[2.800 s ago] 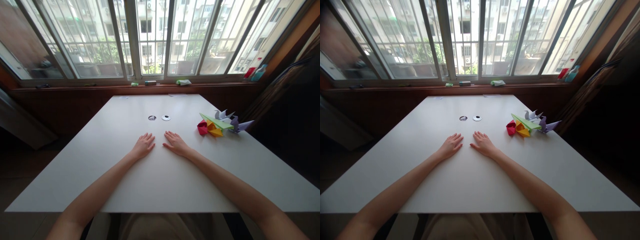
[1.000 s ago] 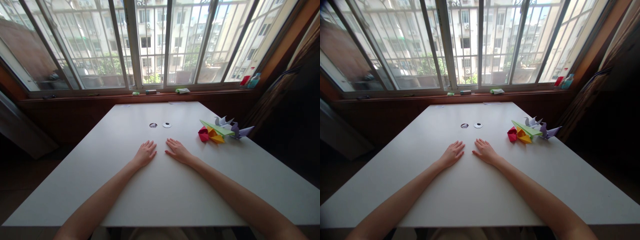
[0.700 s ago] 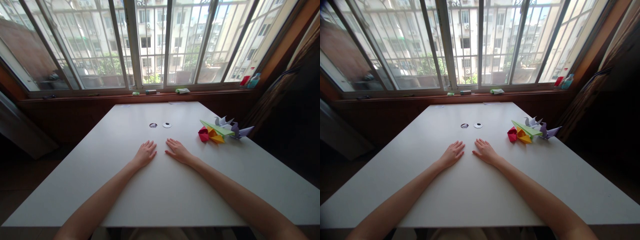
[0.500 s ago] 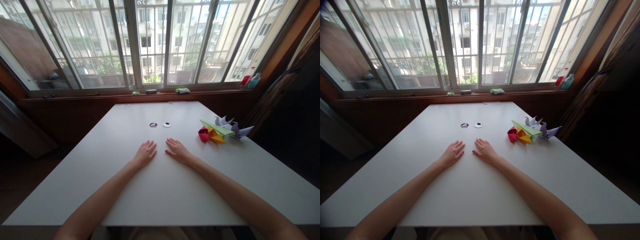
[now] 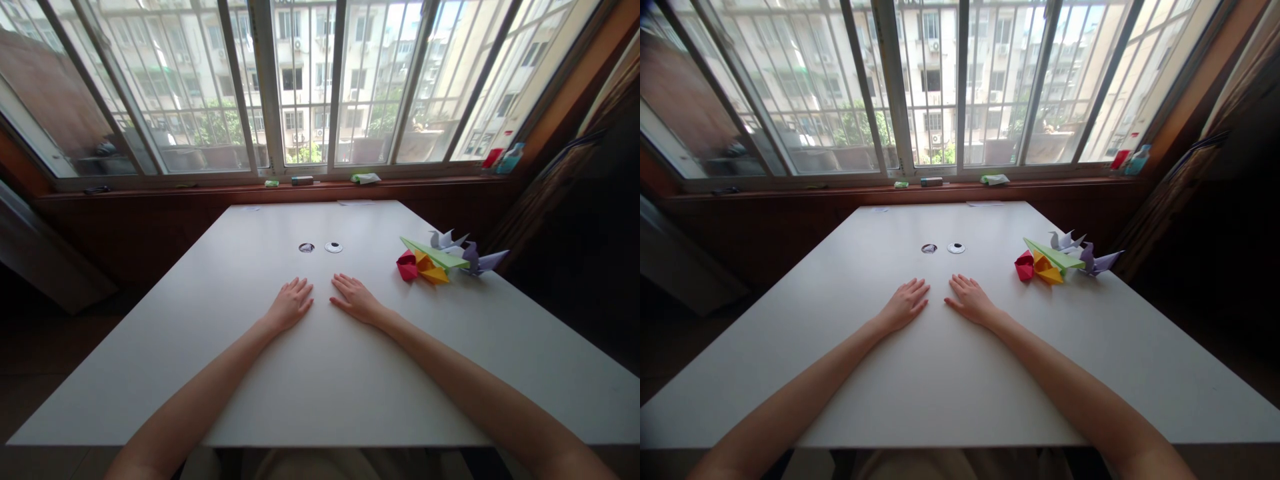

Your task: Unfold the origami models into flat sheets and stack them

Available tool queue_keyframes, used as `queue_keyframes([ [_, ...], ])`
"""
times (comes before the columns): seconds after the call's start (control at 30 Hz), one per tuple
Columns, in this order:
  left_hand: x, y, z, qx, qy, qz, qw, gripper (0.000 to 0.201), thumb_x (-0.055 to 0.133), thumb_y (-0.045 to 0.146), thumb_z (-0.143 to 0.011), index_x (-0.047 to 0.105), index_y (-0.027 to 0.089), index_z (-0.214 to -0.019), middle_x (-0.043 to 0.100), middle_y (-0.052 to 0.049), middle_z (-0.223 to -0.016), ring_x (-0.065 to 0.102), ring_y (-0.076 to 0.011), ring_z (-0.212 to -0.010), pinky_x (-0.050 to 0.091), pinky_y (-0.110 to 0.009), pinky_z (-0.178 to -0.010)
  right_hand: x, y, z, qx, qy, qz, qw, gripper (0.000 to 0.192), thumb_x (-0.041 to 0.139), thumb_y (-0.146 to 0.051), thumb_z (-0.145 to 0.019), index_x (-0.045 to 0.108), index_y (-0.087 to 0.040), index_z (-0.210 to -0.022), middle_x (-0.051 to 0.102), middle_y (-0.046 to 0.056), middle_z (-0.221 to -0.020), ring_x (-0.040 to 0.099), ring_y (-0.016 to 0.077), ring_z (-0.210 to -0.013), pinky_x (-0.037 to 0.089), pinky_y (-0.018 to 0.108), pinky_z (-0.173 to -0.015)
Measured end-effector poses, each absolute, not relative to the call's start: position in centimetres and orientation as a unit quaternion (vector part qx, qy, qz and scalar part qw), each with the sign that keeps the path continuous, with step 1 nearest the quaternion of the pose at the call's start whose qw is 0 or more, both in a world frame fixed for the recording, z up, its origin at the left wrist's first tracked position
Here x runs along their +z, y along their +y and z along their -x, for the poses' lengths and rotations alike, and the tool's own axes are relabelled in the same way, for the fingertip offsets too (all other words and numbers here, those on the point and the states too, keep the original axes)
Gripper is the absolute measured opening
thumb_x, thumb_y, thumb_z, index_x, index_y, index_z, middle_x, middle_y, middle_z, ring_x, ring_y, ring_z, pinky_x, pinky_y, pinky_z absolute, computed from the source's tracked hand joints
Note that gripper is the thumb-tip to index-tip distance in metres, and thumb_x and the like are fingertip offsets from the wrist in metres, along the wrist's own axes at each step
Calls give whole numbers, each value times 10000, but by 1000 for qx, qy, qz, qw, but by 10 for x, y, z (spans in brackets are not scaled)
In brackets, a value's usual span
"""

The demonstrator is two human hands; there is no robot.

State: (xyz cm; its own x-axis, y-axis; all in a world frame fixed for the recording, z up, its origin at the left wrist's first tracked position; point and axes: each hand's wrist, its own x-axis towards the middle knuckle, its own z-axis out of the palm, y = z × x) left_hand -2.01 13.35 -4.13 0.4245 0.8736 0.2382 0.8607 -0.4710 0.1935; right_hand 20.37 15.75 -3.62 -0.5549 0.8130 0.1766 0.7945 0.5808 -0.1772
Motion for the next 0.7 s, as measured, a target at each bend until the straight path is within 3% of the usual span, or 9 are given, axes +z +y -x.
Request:
queue_keyframes([
  [0.7,-40,133,19,149,515,-844,18,418,356,359,-902,451,200,-1277,410,-89,-1395,332,-276,-1301,291,-467,-1049,-36,158,-204,41,-882,451,129,572,359,-476,-881,412,-110,-1318,361,140,-1415,295,260,-1325,260,434,-1068],
])
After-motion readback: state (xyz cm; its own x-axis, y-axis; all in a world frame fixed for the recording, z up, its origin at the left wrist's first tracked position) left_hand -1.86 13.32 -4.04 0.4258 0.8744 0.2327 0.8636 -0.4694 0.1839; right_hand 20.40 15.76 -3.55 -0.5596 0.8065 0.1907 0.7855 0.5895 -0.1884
